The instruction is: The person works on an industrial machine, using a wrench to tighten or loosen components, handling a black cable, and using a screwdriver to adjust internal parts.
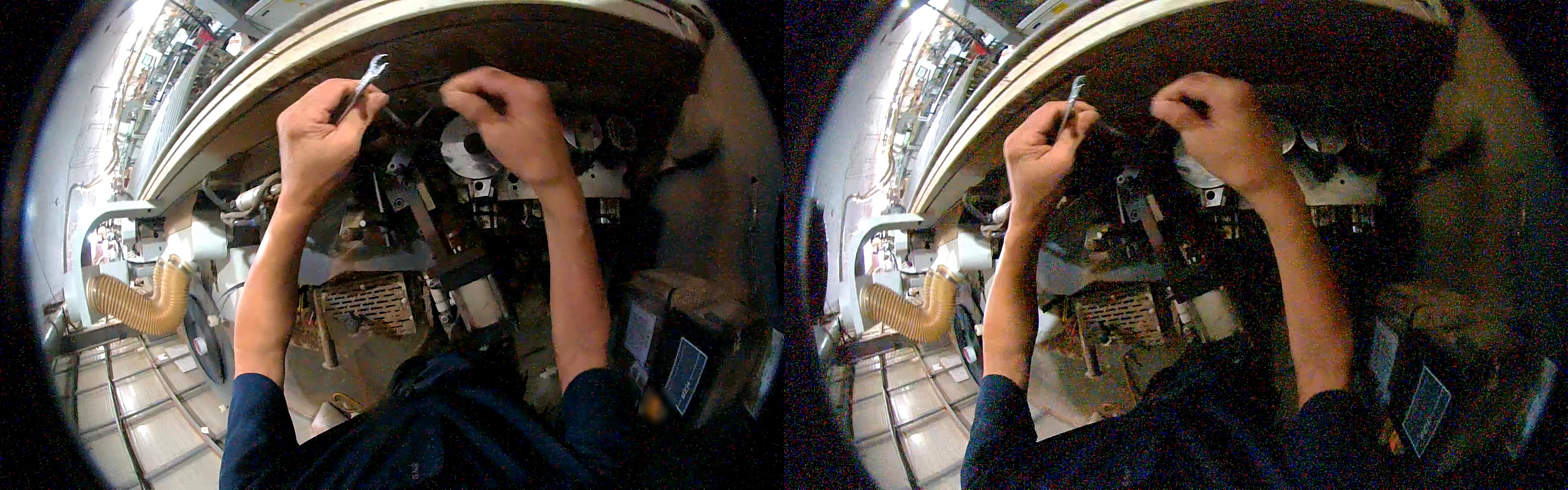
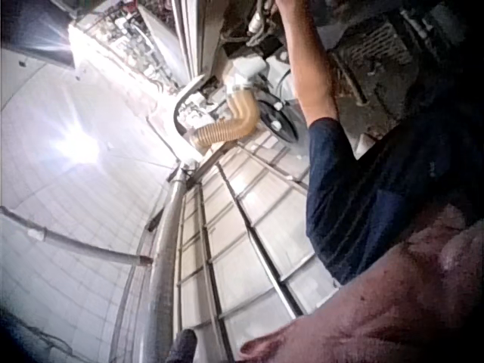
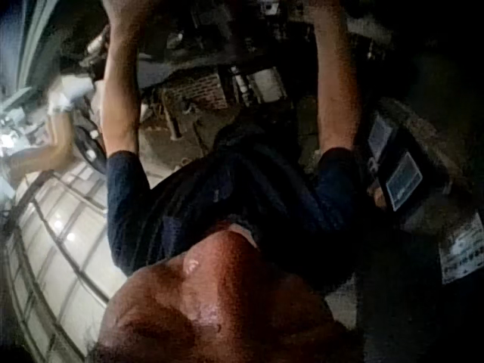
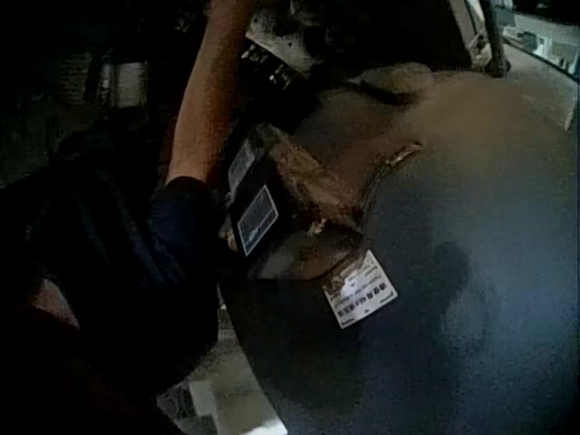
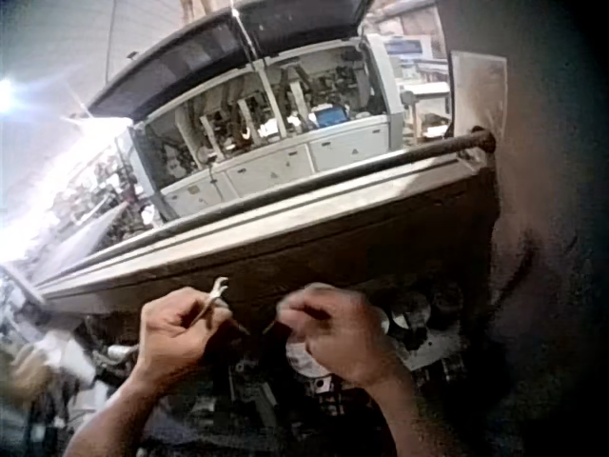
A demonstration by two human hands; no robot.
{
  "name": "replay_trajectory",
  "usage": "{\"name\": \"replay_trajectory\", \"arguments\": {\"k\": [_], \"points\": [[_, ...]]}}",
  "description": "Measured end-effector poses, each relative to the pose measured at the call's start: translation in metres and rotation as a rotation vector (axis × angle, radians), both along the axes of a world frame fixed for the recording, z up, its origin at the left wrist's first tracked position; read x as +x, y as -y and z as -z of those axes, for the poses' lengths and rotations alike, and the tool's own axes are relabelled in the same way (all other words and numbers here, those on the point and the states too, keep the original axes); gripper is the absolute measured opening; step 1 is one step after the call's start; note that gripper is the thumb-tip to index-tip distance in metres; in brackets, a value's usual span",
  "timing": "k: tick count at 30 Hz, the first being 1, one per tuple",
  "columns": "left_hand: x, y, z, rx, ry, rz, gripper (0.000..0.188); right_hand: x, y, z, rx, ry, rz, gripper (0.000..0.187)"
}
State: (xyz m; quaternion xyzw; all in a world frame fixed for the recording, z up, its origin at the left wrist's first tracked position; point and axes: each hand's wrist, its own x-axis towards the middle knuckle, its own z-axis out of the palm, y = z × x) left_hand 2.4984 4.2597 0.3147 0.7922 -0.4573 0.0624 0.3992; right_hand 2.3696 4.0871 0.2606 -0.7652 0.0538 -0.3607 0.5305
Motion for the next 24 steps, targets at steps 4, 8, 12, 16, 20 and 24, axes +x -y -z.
{"name": "replay_trajectory", "arguments": {"k": [4,8,12,16,20,24], "points": [[0.002,-0.012,0.018,0.001,0.014,-0.043,0.010,-0.066,-0.022,0.032,0.110,-0.076,0.169,0.009],[0.001,-0.008,0.014,0.075,0.040,0.012,0.011,-0.123,-0.049,0.072,0.242,-0.220,0.275,0.010],[0.006,-0.006,0.016,0.090,0.053,0.039,0.006,-0.156,-0.069,0.098,0.373,-0.351,0.283,0.012],[0.011,-0.012,0.024,0.008,0.012,0.072,0.009,-0.169,-0.085,0.110,0.477,-0.445,0.297,0.014],[0.015,-0.017,0.028,-0.022,-0.105,0.024,0.015,-0.181,-0.087,0.123,0.430,-0.461,0.366,0.015],[0.016,-0.016,0.021,0.052,-0.208,-0.037,0.017,-0.201,-0.087,0.141,0.409,-0.511,0.417,0.016]]}}
